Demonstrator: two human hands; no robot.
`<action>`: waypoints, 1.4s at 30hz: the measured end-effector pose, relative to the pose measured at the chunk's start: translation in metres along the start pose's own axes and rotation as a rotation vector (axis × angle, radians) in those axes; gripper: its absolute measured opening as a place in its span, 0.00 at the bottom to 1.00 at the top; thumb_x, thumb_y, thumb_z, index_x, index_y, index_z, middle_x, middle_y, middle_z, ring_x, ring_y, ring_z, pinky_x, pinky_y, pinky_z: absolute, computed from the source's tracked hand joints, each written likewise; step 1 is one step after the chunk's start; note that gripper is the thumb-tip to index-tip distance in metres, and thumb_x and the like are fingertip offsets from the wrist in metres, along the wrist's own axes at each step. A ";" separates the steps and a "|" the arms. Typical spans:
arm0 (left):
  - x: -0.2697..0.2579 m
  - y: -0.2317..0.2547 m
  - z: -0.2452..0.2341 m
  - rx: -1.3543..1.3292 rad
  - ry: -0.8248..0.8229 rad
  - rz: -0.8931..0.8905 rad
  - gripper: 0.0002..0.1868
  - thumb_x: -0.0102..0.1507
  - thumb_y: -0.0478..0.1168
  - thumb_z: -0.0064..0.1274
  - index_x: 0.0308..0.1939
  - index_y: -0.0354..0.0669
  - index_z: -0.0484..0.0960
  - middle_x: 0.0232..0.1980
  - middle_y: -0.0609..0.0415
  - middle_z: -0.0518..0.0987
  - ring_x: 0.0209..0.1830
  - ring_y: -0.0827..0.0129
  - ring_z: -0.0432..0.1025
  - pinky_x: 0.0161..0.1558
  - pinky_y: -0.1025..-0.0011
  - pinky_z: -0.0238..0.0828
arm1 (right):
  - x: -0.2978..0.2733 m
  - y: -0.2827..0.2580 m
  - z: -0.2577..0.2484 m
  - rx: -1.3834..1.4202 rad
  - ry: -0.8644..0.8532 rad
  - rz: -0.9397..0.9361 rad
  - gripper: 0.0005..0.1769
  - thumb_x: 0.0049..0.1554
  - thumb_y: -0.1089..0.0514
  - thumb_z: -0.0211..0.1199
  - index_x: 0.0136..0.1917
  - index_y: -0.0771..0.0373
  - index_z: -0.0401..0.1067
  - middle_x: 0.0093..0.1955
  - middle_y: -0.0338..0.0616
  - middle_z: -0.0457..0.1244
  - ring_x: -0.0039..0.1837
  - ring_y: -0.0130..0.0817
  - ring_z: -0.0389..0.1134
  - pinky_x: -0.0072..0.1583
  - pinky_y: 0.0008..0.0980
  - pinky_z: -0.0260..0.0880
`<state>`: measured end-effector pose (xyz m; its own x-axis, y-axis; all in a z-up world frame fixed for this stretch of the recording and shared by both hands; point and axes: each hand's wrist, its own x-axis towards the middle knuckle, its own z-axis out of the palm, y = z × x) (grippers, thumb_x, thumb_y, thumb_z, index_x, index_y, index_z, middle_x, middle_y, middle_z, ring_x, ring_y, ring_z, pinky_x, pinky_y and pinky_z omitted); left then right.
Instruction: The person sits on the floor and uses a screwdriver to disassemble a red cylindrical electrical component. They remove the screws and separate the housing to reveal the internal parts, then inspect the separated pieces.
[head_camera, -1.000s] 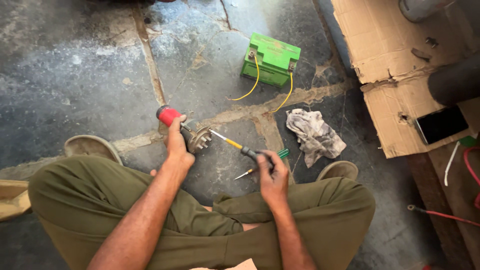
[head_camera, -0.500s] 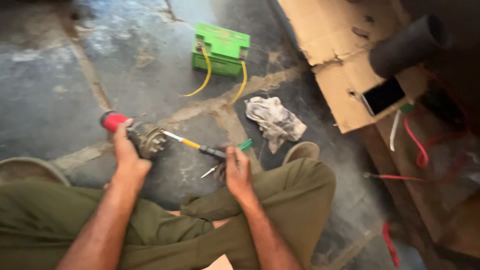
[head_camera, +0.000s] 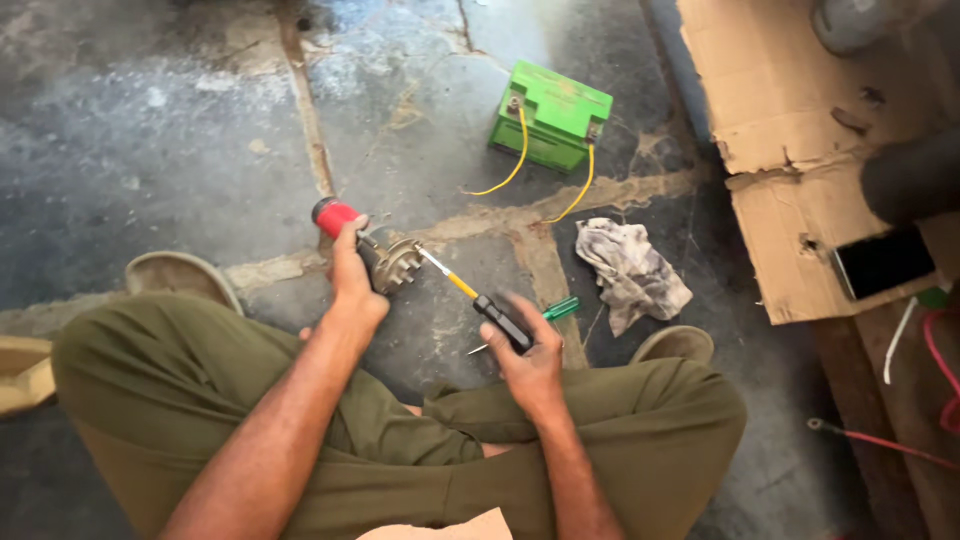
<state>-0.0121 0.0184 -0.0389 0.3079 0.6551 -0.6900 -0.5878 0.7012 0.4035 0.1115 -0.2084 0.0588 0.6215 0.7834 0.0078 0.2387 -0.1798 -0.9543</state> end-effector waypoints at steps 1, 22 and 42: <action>-0.002 0.000 0.000 0.000 -0.010 0.013 0.14 0.59 0.50 0.59 0.41 0.48 0.79 0.36 0.51 0.82 0.33 0.59 0.78 0.39 0.61 0.79 | -0.001 -0.003 0.002 -0.031 -0.007 0.004 0.18 0.56 0.61 0.69 0.60 0.65 0.76 0.50 0.40 0.72 0.49 0.20 0.70 0.52 0.23 0.72; -0.008 0.022 0.002 -0.292 -0.131 0.028 0.17 0.59 0.53 0.55 0.36 0.43 0.81 0.37 0.50 0.83 0.38 0.55 0.78 0.47 0.58 0.79 | -0.037 -0.029 0.041 -0.081 -0.104 -0.028 0.16 0.60 0.58 0.65 0.59 0.68 0.76 0.44 0.49 0.74 0.44 0.27 0.75 0.46 0.29 0.73; -0.030 0.010 0.022 -0.094 -0.214 0.072 0.17 0.61 0.52 0.56 0.41 0.43 0.78 0.33 0.52 0.80 0.30 0.60 0.77 0.36 0.61 0.79 | -0.030 0.014 0.027 0.527 -0.315 0.636 0.16 0.65 0.55 0.62 0.61 0.67 0.77 0.30 0.38 0.61 0.28 0.24 0.57 0.29 0.26 0.51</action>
<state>-0.0108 0.0116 -0.0007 0.4080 0.7543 -0.5144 -0.6781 0.6277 0.3825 0.0761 -0.2185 0.0376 0.2661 0.7698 -0.5802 -0.5053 -0.4011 -0.7640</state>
